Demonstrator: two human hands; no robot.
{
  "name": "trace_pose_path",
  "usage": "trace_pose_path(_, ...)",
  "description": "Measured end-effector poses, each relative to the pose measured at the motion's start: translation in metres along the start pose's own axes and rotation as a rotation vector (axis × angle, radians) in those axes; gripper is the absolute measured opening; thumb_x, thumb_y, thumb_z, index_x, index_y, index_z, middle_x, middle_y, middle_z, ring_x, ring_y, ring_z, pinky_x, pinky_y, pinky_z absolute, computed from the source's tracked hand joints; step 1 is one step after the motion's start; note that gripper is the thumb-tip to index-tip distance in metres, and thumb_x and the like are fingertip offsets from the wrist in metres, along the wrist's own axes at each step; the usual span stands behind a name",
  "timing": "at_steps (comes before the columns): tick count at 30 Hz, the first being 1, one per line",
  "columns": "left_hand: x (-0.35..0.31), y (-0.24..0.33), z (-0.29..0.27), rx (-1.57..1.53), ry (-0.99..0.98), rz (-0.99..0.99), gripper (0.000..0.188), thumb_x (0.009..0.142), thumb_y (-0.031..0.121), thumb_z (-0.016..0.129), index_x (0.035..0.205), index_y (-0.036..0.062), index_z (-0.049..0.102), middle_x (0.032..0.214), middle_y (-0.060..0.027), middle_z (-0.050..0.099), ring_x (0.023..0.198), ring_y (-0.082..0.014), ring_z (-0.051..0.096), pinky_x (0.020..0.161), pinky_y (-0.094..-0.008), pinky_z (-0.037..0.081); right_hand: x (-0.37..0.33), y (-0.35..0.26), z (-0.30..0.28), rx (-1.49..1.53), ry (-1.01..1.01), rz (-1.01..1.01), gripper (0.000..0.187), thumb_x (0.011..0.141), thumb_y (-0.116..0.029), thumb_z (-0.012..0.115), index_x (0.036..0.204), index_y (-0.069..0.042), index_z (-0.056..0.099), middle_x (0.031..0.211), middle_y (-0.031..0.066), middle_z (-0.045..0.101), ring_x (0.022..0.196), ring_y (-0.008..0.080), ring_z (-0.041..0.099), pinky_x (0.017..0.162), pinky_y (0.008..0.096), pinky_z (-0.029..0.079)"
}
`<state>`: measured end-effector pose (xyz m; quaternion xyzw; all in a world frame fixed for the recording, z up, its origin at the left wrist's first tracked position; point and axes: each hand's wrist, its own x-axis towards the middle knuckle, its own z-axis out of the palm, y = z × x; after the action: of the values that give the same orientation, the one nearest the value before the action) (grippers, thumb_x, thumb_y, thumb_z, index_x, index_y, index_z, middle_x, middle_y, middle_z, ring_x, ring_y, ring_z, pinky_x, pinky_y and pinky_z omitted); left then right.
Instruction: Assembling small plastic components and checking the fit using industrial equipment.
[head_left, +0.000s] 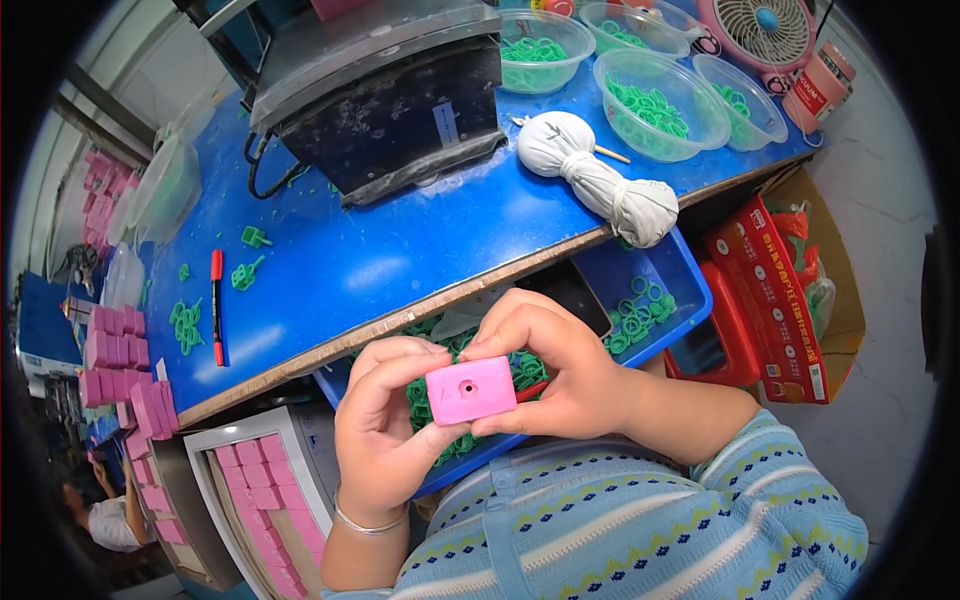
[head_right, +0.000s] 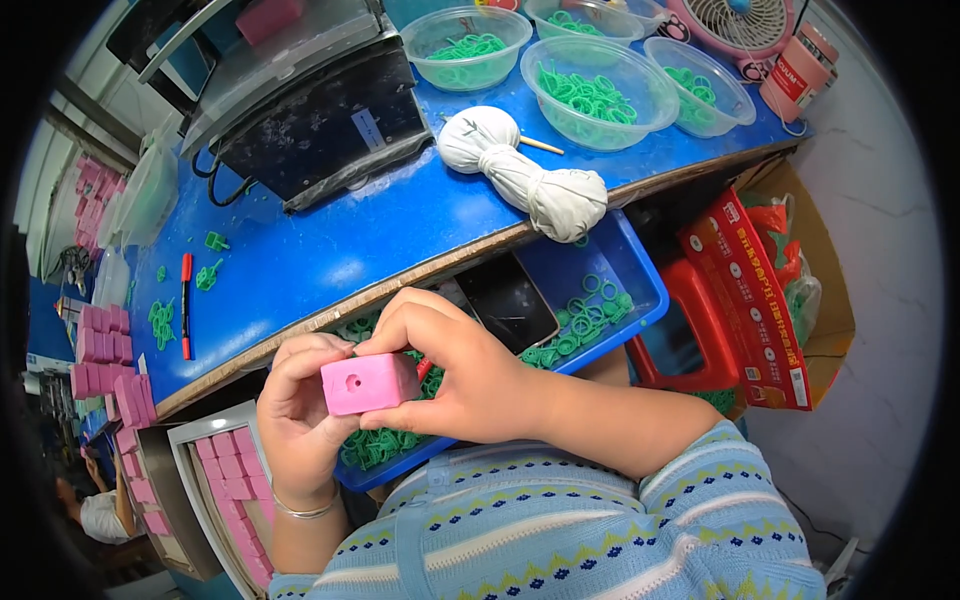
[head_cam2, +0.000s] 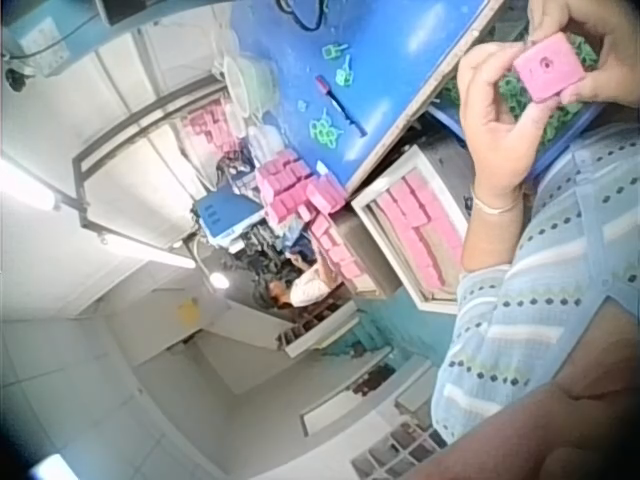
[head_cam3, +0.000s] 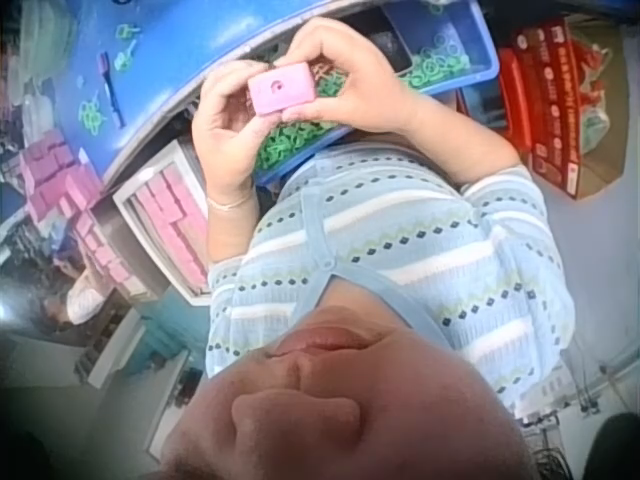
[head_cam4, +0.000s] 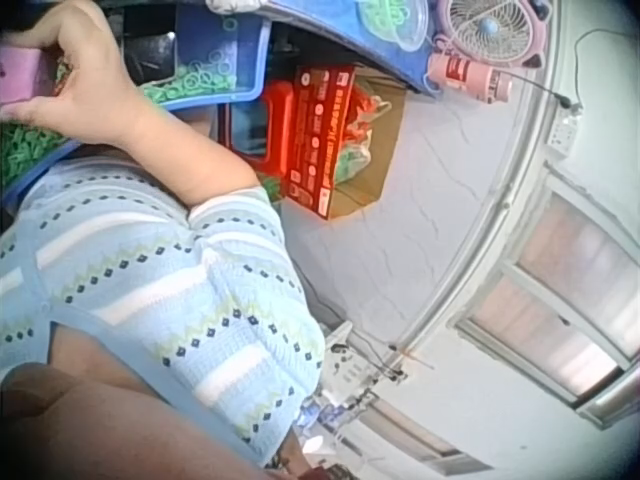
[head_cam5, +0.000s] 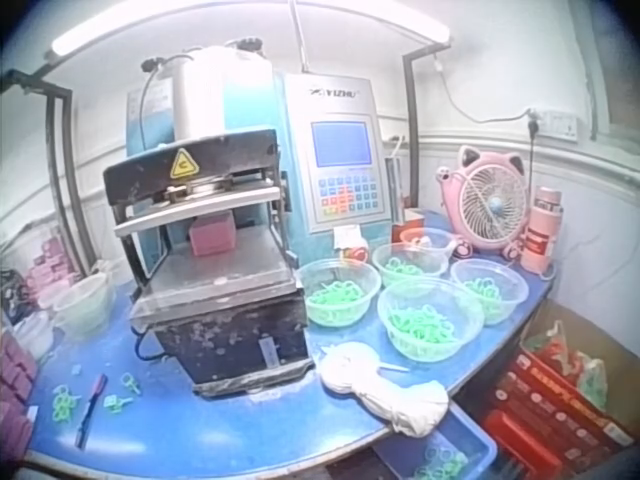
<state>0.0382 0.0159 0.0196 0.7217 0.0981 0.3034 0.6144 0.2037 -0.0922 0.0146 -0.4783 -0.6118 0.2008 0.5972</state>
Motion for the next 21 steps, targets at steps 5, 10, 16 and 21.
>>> trace_pose_path(5, 0.005, 0.011, 0.012, 0.283, 0.032, 0.14, 0.059, 0.064, 0.015, 0.08, 0.114, -0.0003, 0.054, 0.114, -0.0164, 0.051, 0.114, -0.0311, 0.047, 0.099, -0.0413, 0.037, -0.006, -0.001, 0.015, 0.865, 0.066, 0.532, 0.039, 0.093, -0.032, 0.052, 0.119, -0.003, 0.046, 0.106, 0.0089, 0.057, 0.1, 0.0213, 0.056, 0.087, 0.0334, 0.045)
trace_pose_path(10, 0.002, -0.006, 0.02, 0.469, -0.05, 0.125, 0.101, 0.052, 0.035, 0.088, 0.13, 0.0004, 0.035, 0.136, -0.0183, 0.037, 0.13, -0.0313, 0.034, 0.105, -0.0402, 0.031, -0.005, 0.012, 0.026, 1.518, 0.033, 0.675, 0.047, 0.099, -0.043, 0.03, 0.118, -0.004, 0.048, 0.11, 0.0077, 0.055, 0.097, 0.0151, 0.056, 0.086, 0.033, 0.047)
trace_pose_path(16, 0.002, 0.006, 0.018, 0.623, 0.076, 0.233, 0.081, 0.05, 0.011, 0.082, 0.121, 0.0066, 0.043, 0.114, -0.0152, 0.044, 0.106, -0.0307, 0.046, 0.091, -0.0401, 0.039, 0.006, -0.009, 0.011, 1.078, -0.099, 0.729, 0.046, 0.096, -0.038, 0.046, 0.123, -0.001, 0.046, 0.109, 0.0091, 0.057, 0.096, 0.0159, 0.059, 0.084, 0.0298, 0.048)
trace_pose_path(21, 0.004, 0.011, 0.019, 0.599, 0.065, 0.209, 0.084, 0.049, 0.01, 0.081, 0.124, 0.0058, 0.044, 0.115, -0.0151, 0.042, 0.106, -0.0297, 0.045, 0.089, -0.0384, 0.041, 0.003, -0.01, 0.01, 1.09, -0.123, 0.683, 0.045, 0.093, -0.031, 0.053, 0.123, 0.001, 0.046, 0.109, 0.0094, 0.058, 0.095, 0.0163, 0.06, 0.083, 0.0304, 0.049)
